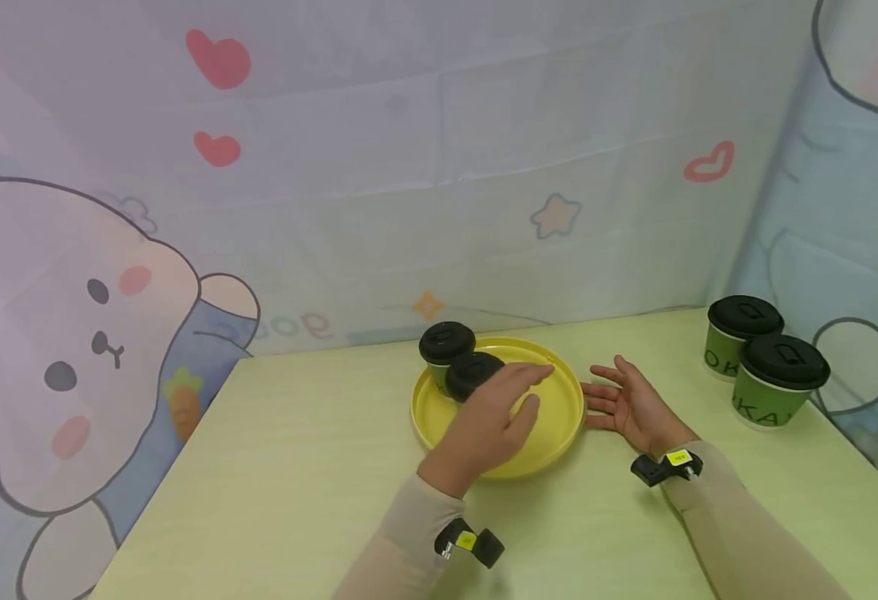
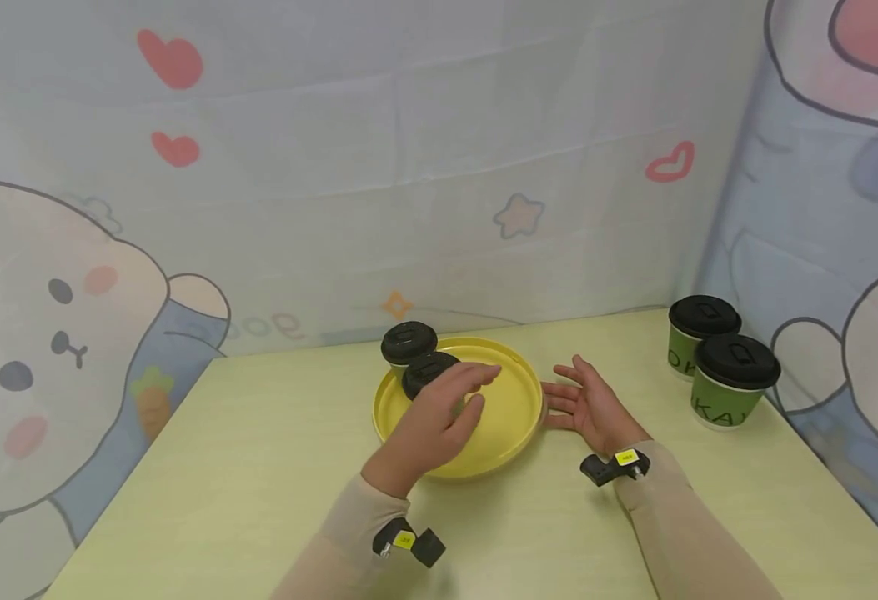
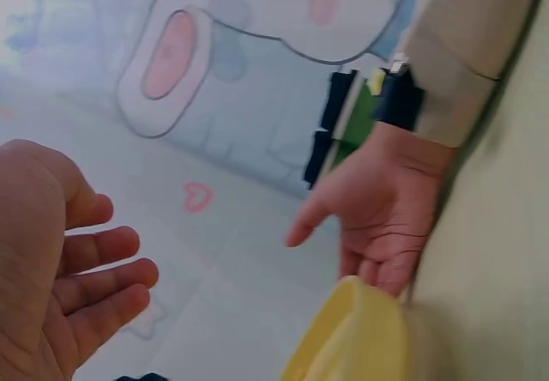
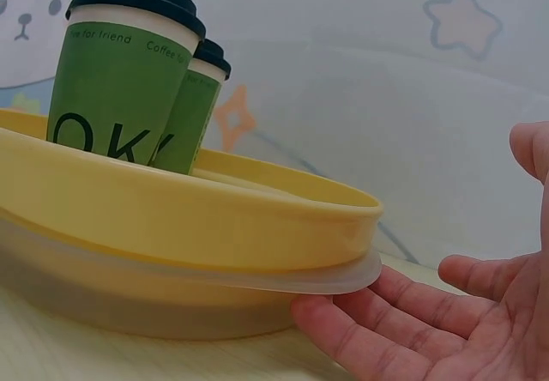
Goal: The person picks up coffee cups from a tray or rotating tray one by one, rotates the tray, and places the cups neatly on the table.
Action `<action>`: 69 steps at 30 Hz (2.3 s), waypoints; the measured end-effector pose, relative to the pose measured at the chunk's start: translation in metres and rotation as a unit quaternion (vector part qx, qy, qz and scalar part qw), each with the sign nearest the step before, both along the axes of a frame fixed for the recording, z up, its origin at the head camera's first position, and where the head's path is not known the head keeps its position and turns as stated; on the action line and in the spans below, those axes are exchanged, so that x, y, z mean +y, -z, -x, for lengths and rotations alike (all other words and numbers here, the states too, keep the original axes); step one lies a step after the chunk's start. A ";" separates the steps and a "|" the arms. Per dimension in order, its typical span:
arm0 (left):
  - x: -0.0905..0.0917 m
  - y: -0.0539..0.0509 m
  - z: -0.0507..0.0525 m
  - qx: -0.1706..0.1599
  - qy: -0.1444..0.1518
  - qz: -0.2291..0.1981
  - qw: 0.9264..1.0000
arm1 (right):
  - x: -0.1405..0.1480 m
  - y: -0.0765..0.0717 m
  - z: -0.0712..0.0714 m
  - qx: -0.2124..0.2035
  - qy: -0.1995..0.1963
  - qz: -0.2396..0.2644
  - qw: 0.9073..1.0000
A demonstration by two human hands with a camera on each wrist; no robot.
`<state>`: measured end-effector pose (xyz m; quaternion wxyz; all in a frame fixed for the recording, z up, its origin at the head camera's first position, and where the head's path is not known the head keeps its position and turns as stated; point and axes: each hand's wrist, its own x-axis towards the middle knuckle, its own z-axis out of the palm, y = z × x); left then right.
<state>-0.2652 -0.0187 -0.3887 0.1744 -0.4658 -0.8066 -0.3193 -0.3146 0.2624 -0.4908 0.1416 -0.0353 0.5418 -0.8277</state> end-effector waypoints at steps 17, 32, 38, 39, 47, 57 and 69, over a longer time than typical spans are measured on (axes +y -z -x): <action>0.023 0.039 0.005 -0.137 -0.044 0.232 0.962 | 0.000 -0.002 0.000 0.001 -0.001 -0.002 1.000; 0.018 0.044 0.013 -0.178 -0.017 0.242 0.954 | -0.001 -0.004 -0.001 0.010 -0.004 -0.006 1.000; 0.011 0.044 0.016 -0.191 0.009 0.242 0.951 | 0.000 -0.003 -0.001 0.013 -0.007 -0.006 1.000; 0.010 0.044 0.017 -0.191 0.014 0.243 0.951 | 0.001 -0.003 -0.001 0.012 -0.006 -0.005 1.000; -0.001 0.037 0.019 -0.205 0.046 0.250 0.945 | 0.002 -0.002 -0.002 0.010 -0.009 0.013 1.000; -0.012 0.030 0.021 -0.234 0.045 0.272 0.932 | 0.002 -0.001 -0.002 0.011 -0.015 0.021 1.000; -0.022 0.023 0.021 -0.267 0.044 0.276 0.922 | 0.002 -0.001 -0.001 0.012 -0.021 0.027 0.999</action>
